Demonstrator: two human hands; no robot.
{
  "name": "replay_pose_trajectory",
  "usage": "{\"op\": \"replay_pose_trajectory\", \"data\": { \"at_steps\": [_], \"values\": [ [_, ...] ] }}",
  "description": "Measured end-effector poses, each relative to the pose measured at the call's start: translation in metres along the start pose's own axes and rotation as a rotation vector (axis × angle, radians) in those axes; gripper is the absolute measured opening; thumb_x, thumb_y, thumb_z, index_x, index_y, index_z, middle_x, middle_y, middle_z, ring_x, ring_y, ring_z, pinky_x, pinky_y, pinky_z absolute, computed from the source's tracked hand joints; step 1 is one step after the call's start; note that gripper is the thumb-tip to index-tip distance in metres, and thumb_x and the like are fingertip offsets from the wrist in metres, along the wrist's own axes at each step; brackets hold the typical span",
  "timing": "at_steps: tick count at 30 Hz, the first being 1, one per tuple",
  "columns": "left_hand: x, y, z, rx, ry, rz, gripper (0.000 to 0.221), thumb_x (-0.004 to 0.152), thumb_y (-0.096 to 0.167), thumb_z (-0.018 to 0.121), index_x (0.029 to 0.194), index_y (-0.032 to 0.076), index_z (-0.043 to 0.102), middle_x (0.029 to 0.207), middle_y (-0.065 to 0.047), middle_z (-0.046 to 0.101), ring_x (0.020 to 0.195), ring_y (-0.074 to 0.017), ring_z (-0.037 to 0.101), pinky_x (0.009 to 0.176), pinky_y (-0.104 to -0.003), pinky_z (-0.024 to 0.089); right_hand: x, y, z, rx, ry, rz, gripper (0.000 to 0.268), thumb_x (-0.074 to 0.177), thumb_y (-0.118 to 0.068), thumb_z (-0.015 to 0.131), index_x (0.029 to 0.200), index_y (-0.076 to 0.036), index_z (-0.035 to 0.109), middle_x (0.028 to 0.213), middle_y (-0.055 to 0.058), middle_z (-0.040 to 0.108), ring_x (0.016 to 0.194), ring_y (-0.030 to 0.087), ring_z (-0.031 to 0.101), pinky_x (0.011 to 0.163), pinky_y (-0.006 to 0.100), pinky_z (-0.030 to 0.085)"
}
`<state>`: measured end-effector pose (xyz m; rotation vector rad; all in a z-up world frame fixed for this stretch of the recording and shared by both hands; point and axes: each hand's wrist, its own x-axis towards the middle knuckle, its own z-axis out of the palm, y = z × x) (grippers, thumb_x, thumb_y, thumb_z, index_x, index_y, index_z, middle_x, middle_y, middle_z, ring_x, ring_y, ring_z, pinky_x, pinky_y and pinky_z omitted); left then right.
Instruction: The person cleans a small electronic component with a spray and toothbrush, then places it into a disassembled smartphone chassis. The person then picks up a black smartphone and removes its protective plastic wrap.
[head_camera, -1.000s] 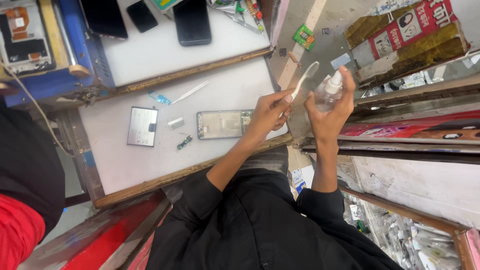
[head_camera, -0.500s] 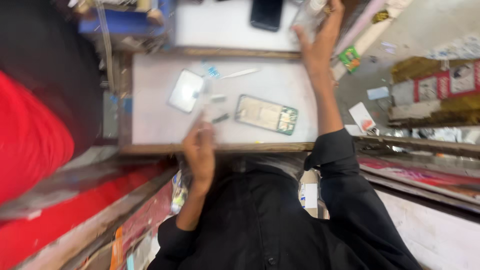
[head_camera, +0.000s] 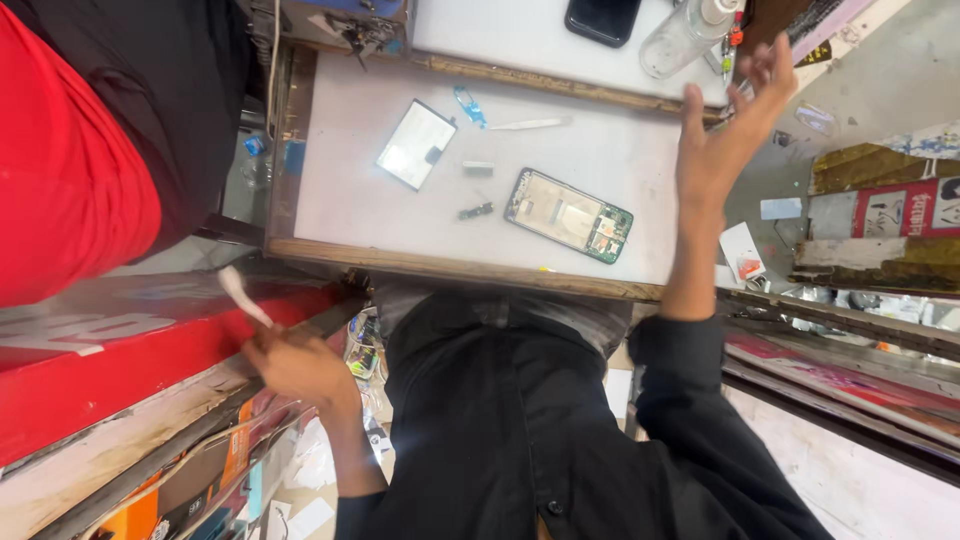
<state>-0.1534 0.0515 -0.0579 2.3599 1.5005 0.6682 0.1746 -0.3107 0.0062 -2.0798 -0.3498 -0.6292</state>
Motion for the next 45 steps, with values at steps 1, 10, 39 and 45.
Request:
{"op": "replay_pose_trajectory", "data": {
  "at_steps": [1,10,39,45],
  "values": [
    [-0.001,-0.003,0.001,0.012,-0.024,-0.086,0.025,0.1,0.004,0.053,0.117,-0.01,0.065,0.109,-0.021,0.056,0.092,-0.0363,0.065,0.078,-0.049,0.051,-0.01,-0.011,0.0,-0.027,0.049,0.02,0.077,0.098,0.014,0.079,0.158,-0.012,0.039,0.145,0.012,0.049,0.133,0.022,0.056,0.107,0.034,0.055],
    [0.0,-0.008,0.025,-0.094,-0.06,-0.079,0.024,0.108,0.01,0.05,0.119,-0.008,0.061,0.112,-0.025,0.06,0.102,-0.0423,0.063,0.09,-0.052,0.048,-0.062,-0.11,0.058,-0.082,-0.644,-0.237,0.027,0.081,-0.011,0.085,0.107,-0.01,0.079,0.108,0.005,0.067,0.101,0.028,0.057,0.089,0.042,0.046],
    [-0.032,0.212,-0.054,-1.161,-0.872,0.516,0.039,0.103,0.004,0.059,0.142,-0.001,0.062,0.086,-0.008,0.055,0.072,-0.0124,0.046,0.067,-0.026,0.04,-0.068,-0.156,0.023,0.77,0.104,0.296,0.016,0.096,0.02,0.062,0.105,0.008,0.065,0.104,0.019,0.072,0.091,0.022,0.074,0.082,0.033,0.066],
    [-0.034,0.219,-0.062,-1.106,-0.593,0.758,0.042,0.1,-0.004,0.06,0.142,0.002,0.061,0.095,-0.011,0.062,0.077,-0.0197,0.06,0.072,-0.032,0.051,-0.071,-0.149,0.03,0.691,0.244,0.19,0.021,0.09,0.025,0.059,0.101,0.008,0.066,0.106,0.021,0.072,0.094,0.023,0.073,0.084,0.031,0.062]
  ]
}}
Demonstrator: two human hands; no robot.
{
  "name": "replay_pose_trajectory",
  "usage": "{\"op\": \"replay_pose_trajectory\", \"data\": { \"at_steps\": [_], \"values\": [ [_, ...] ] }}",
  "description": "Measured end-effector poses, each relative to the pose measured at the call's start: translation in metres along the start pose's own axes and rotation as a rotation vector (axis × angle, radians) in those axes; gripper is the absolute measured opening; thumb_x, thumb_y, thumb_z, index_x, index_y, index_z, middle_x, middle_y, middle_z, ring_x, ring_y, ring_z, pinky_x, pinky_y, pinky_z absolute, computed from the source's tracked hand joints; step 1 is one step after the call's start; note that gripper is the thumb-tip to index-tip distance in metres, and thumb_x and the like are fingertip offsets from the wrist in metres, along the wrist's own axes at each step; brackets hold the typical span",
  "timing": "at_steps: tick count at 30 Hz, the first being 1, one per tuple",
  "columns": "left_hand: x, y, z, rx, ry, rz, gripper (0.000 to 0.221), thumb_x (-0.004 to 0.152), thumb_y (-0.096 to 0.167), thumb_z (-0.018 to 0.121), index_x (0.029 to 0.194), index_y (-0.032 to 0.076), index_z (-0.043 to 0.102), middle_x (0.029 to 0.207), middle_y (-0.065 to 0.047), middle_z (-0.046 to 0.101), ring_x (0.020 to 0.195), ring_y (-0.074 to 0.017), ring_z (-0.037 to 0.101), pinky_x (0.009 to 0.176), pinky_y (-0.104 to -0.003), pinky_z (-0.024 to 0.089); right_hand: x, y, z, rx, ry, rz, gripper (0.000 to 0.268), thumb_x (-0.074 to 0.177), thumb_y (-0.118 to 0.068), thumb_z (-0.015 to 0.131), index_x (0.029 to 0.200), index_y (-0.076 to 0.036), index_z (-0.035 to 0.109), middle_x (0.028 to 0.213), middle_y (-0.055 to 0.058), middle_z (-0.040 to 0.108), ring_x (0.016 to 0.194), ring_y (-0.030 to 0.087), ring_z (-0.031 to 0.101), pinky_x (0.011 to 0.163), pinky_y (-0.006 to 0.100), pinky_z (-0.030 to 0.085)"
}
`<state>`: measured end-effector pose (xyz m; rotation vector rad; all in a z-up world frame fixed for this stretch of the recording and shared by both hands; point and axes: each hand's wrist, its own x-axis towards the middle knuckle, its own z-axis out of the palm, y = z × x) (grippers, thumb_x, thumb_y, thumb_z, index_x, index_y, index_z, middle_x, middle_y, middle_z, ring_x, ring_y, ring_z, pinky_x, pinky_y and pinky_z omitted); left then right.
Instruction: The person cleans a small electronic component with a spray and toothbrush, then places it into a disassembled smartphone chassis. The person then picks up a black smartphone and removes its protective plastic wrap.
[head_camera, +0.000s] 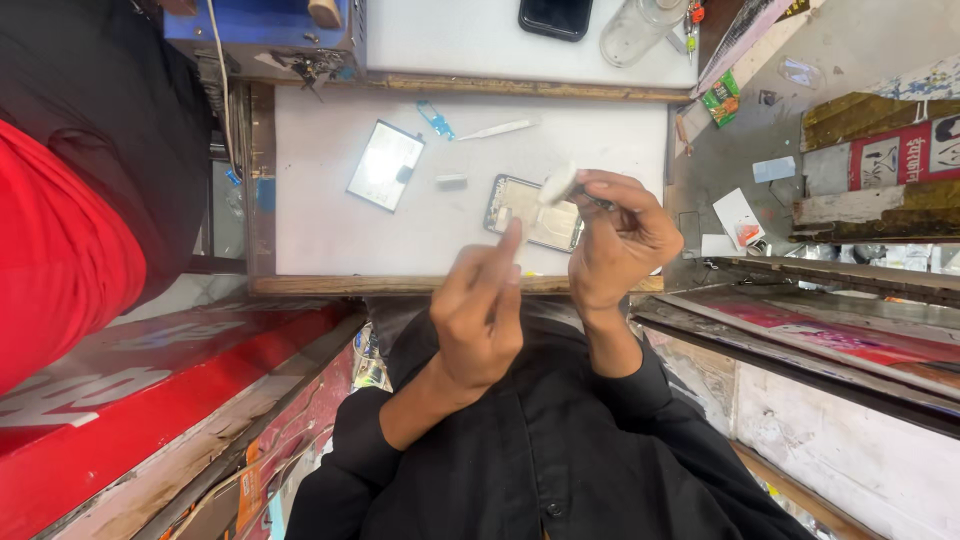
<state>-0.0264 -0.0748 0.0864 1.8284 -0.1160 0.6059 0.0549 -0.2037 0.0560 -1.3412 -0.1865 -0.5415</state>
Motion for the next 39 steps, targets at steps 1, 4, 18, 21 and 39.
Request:
{"op": "replay_pose_trajectory", "data": {
  "at_steps": [1,4,18,21,39],
  "values": [
    [0.0,0.001,0.0,0.023,0.0,0.033,0.044,0.098,-0.005,0.061,0.141,0.002,0.061,0.097,-0.012,0.063,0.078,-0.021,0.062,0.072,-0.033,0.053,0.0,0.001,0.0,0.013,0.014,-0.007,0.021,0.091,0.025,0.059,0.101,0.007,0.066,0.104,0.021,0.072,0.093,0.023,0.074,0.081,0.03,0.062],
    [0.0,0.001,0.0,0.088,-0.016,0.057,0.053,0.089,-0.011,0.063,0.14,0.001,0.062,0.097,-0.012,0.065,0.074,-0.0212,0.064,0.068,-0.033,0.052,-0.001,0.003,0.002,0.048,0.02,-0.06,0.021,0.091,0.023,0.059,0.1,0.006,0.067,0.103,0.018,0.071,0.087,0.019,0.072,0.079,0.028,0.061],
    [0.003,-0.005,0.003,0.12,-0.021,0.076,0.055,0.083,-0.014,0.062,0.136,0.0,0.064,0.097,-0.014,0.065,0.069,-0.0227,0.062,0.061,-0.034,0.05,-0.003,-0.007,0.008,-0.263,0.061,-0.168,0.02,0.09,0.021,0.067,0.097,0.002,0.071,0.098,0.015,0.074,0.079,0.01,0.068,0.069,0.018,0.052],
    [0.004,-0.009,0.005,0.156,-0.017,0.108,0.056,0.082,-0.014,0.062,0.136,0.0,0.065,0.097,-0.015,0.064,0.068,-0.0237,0.061,0.061,-0.036,0.05,-0.002,-0.005,0.01,-0.236,0.081,-0.162,0.021,0.091,0.022,0.067,0.098,0.002,0.07,0.099,0.016,0.074,0.082,0.011,0.069,0.07,0.018,0.053],
    [0.011,-0.003,-0.003,0.265,-0.074,0.107,0.064,0.079,-0.013,0.062,0.14,0.005,0.064,0.098,-0.015,0.063,0.07,-0.0287,0.063,0.064,-0.039,0.052,0.004,-0.001,0.006,-0.249,0.057,-0.046,0.013,0.096,0.016,0.066,0.095,0.003,0.066,0.099,0.013,0.072,0.088,0.012,0.065,0.078,0.022,0.052]
  ]
}}
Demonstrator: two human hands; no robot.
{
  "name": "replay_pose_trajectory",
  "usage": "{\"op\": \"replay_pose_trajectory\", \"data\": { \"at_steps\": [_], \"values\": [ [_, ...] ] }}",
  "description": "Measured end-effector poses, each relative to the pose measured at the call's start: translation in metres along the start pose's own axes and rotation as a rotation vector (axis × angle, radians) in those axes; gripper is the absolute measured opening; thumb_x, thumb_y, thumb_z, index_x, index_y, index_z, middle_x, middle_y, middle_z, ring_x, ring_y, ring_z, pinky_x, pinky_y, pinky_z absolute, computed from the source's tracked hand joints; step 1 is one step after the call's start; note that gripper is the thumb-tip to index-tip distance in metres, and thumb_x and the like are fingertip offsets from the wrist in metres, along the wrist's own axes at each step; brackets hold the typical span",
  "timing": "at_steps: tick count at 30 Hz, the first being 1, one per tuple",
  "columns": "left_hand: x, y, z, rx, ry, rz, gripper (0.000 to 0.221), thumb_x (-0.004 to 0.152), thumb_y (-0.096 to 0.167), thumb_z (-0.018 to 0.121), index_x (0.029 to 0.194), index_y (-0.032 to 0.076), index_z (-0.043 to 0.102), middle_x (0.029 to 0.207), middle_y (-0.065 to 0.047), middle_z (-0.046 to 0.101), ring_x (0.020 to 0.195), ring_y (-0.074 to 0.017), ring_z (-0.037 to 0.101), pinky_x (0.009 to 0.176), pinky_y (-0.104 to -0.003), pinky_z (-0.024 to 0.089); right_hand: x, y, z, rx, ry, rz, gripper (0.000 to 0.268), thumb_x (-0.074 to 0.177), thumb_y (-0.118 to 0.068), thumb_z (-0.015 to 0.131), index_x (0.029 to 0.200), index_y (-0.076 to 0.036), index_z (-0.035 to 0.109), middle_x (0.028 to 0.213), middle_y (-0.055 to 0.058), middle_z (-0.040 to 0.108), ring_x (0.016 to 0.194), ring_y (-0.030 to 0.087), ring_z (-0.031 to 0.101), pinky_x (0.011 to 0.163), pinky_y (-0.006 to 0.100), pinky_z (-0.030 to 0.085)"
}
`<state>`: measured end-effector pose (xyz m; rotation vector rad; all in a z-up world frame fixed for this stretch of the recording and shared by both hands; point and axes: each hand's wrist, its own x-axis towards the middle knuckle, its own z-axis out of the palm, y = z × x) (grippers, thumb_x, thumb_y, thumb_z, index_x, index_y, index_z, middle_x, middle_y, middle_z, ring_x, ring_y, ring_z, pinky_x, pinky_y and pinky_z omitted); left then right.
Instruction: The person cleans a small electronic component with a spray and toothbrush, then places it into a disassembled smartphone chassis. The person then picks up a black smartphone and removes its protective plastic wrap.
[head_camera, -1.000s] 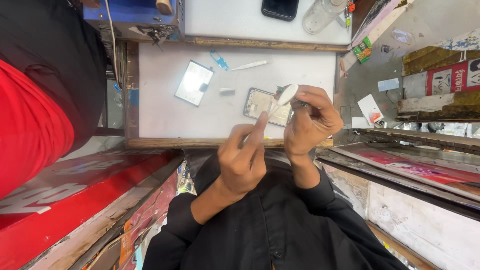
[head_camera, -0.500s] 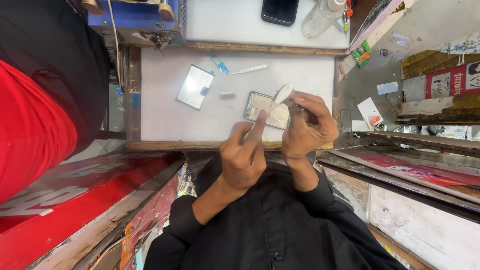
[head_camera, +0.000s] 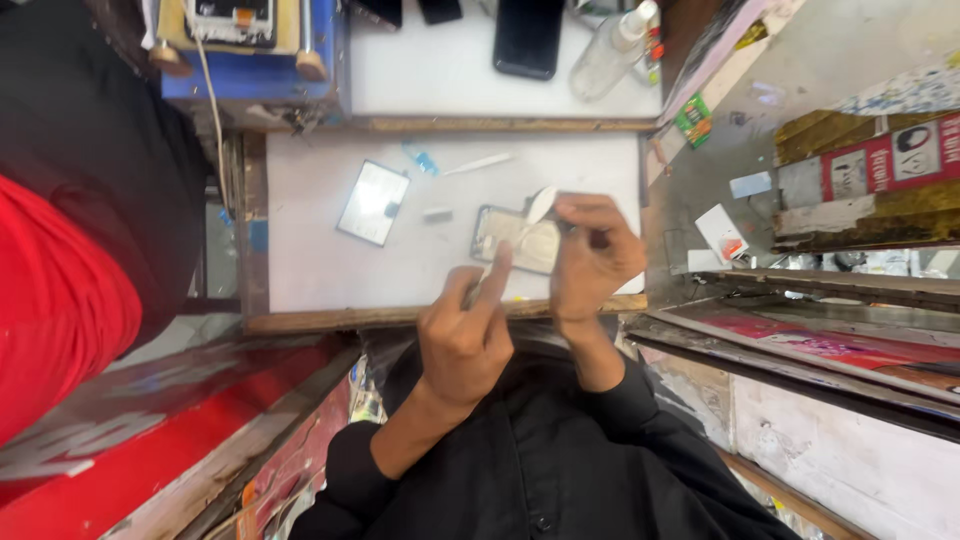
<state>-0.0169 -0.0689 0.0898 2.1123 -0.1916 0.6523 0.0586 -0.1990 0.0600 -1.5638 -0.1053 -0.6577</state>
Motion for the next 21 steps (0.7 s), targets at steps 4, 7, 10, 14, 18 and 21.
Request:
{"op": "replay_pose_trajectory", "data": {
  "at_steps": [4,7,10,14,18,21],
  "values": [
    [0.002,-0.003,0.001,0.004,-0.023,-0.049,0.063,0.079,-0.012,0.062,0.139,0.007,0.064,0.094,-0.014,0.062,0.066,-0.0281,0.061,0.061,-0.04,0.051,-0.004,0.004,0.004,0.101,-0.043,0.035,0.013,0.094,0.015,0.067,0.096,0.003,0.066,0.101,0.01,0.071,0.091,0.011,0.066,0.083,0.023,0.054],
    [0.001,-0.002,0.001,-0.002,-0.051,-0.076,0.063,0.081,-0.012,0.062,0.141,0.008,0.064,0.094,-0.014,0.062,0.064,-0.0284,0.06,0.059,-0.04,0.05,-0.005,0.008,0.004,0.08,-0.024,0.067,0.014,0.094,0.016,0.068,0.096,0.002,0.066,0.101,0.01,0.071,0.086,0.009,0.063,0.078,0.021,0.05],
    [0.001,-0.001,-0.001,-0.002,-0.046,-0.071,0.064,0.081,-0.01,0.061,0.142,0.009,0.063,0.097,-0.013,0.063,0.067,-0.0283,0.062,0.061,-0.039,0.051,-0.004,0.012,0.007,0.09,-0.018,0.05,0.015,0.094,0.016,0.069,0.097,0.002,0.066,0.101,0.009,0.071,0.086,0.008,0.061,0.077,0.021,0.049],
    [0.002,-0.002,-0.002,-0.003,-0.053,-0.109,0.064,0.081,-0.012,0.06,0.142,0.009,0.063,0.093,-0.013,0.063,0.064,-0.0272,0.061,0.06,-0.039,0.051,-0.007,0.016,0.009,0.131,-0.041,0.049,0.015,0.093,0.015,0.067,0.097,0.001,0.066,0.101,0.008,0.071,0.087,0.008,0.062,0.079,0.021,0.051],
    [0.003,0.001,-0.001,-0.016,-0.058,-0.101,0.066,0.079,-0.012,0.058,0.142,0.008,0.063,0.094,-0.015,0.063,0.064,-0.0271,0.061,0.06,-0.039,0.052,-0.006,0.017,0.01,0.105,0.007,0.061,0.015,0.092,0.015,0.067,0.097,0.001,0.064,0.101,0.008,0.07,0.085,0.008,0.06,0.077,0.02,0.049],
    [0.006,0.0,-0.005,-0.004,-0.07,-0.121,0.066,0.078,-0.012,0.059,0.142,0.008,0.063,0.091,-0.015,0.063,0.062,-0.0273,0.061,0.058,-0.039,0.051,-0.009,0.017,0.015,0.164,0.003,0.064,0.015,0.093,0.016,0.065,0.098,0.002,0.064,0.104,0.008,0.069,0.091,0.009,0.062,0.083,0.021,0.053]
  ]
}}
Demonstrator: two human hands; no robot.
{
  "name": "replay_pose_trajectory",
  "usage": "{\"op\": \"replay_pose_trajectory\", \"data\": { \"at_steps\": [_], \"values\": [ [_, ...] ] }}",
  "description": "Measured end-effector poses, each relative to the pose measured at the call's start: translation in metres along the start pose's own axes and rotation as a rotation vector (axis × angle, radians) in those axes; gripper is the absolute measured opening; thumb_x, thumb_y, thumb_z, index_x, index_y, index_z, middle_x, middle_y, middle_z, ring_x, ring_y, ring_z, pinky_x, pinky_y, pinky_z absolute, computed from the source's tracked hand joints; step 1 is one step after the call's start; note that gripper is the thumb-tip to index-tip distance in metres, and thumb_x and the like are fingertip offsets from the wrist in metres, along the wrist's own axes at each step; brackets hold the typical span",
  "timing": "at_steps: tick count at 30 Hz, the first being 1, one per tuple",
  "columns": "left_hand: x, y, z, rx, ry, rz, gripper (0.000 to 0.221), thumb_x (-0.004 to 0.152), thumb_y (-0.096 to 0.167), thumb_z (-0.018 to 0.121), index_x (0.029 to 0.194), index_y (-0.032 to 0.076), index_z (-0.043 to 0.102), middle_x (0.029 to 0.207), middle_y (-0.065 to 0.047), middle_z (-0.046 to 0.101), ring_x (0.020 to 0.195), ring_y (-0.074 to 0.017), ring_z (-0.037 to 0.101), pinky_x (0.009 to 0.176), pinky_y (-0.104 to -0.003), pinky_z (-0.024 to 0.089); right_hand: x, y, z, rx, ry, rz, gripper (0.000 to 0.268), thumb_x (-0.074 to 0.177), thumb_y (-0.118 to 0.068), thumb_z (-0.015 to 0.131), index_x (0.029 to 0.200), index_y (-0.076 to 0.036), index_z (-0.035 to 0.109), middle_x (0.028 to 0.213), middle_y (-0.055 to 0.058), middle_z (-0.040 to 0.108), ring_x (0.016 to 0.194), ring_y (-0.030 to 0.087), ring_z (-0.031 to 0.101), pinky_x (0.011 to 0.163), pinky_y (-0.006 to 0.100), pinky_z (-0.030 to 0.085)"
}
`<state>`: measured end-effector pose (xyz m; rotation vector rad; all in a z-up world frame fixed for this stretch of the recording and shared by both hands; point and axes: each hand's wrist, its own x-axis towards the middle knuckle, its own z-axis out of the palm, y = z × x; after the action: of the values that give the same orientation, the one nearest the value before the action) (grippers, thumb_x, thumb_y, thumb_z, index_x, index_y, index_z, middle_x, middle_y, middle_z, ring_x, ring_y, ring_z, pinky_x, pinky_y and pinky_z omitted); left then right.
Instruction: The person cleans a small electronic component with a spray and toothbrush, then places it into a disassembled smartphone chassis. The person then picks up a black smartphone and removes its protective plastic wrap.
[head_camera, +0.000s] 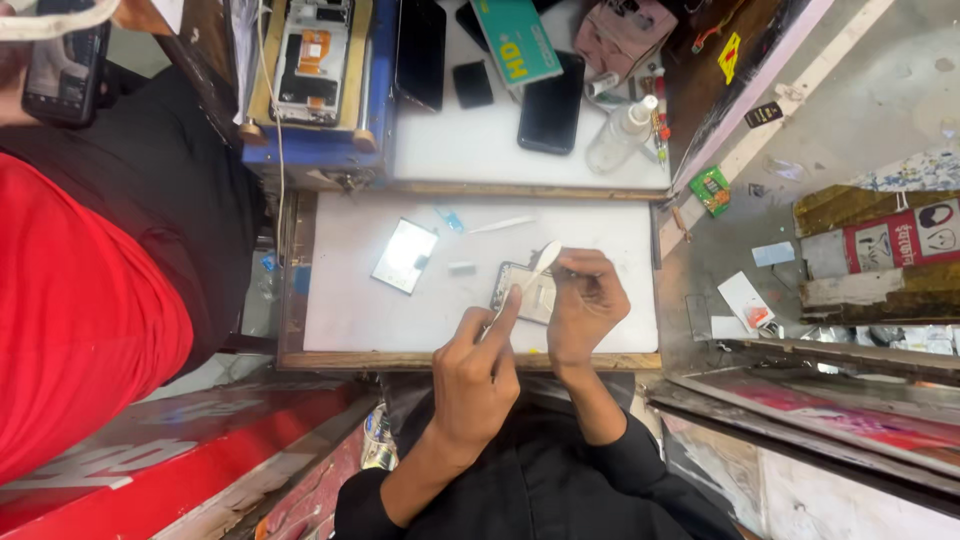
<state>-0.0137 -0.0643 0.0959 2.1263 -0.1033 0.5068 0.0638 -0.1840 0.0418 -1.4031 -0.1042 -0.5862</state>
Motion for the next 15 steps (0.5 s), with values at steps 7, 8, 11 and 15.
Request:
{"op": "replay_pose_trajectory", "data": {
  "at_steps": [7,8,11,15],
  "values": [
    [0.001,0.001,0.0,0.007,0.005,-0.019,0.064,0.082,-0.009,0.061,0.143,0.011,0.063,0.101,-0.018,0.065,0.07,-0.0358,0.064,0.064,-0.044,0.052,0.002,0.018,-0.006,-0.04,-0.029,-0.045,0.02,0.092,0.021,0.064,0.1,0.003,0.065,0.103,0.011,0.068,0.093,0.012,0.062,0.083,0.022,0.052],
    [-0.001,0.002,0.0,-0.003,0.006,-0.023,0.064,0.082,-0.008,0.062,0.142,0.011,0.063,0.103,-0.018,0.065,0.071,-0.0362,0.065,0.065,-0.044,0.053,0.003,0.021,-0.006,-0.047,-0.044,-0.089,0.021,0.091,0.021,0.062,0.101,0.003,0.065,0.104,0.012,0.067,0.097,0.014,0.063,0.087,0.023,0.053],
    [-0.004,-0.001,-0.007,0.014,0.04,-0.052,0.062,0.082,-0.006,0.063,0.142,0.012,0.063,0.106,-0.018,0.066,0.073,-0.0369,0.066,0.067,-0.043,0.056,0.002,0.031,0.0,0.098,-0.056,-0.025,0.018,0.094,0.019,0.061,0.1,0.002,0.065,0.104,0.011,0.067,0.094,0.014,0.065,0.084,0.026,0.058],
    [-0.009,0.0,-0.009,-0.001,0.072,-0.033,0.064,0.082,-0.004,0.062,0.144,0.01,0.061,0.109,-0.017,0.066,0.078,-0.0362,0.068,0.07,-0.04,0.058,0.004,0.035,0.003,0.056,-0.091,-0.091,0.017,0.1,0.019,0.06,0.108,0.005,0.064,0.107,0.013,0.065,0.097,0.015,0.063,0.086,0.025,0.055]
  ]
}}
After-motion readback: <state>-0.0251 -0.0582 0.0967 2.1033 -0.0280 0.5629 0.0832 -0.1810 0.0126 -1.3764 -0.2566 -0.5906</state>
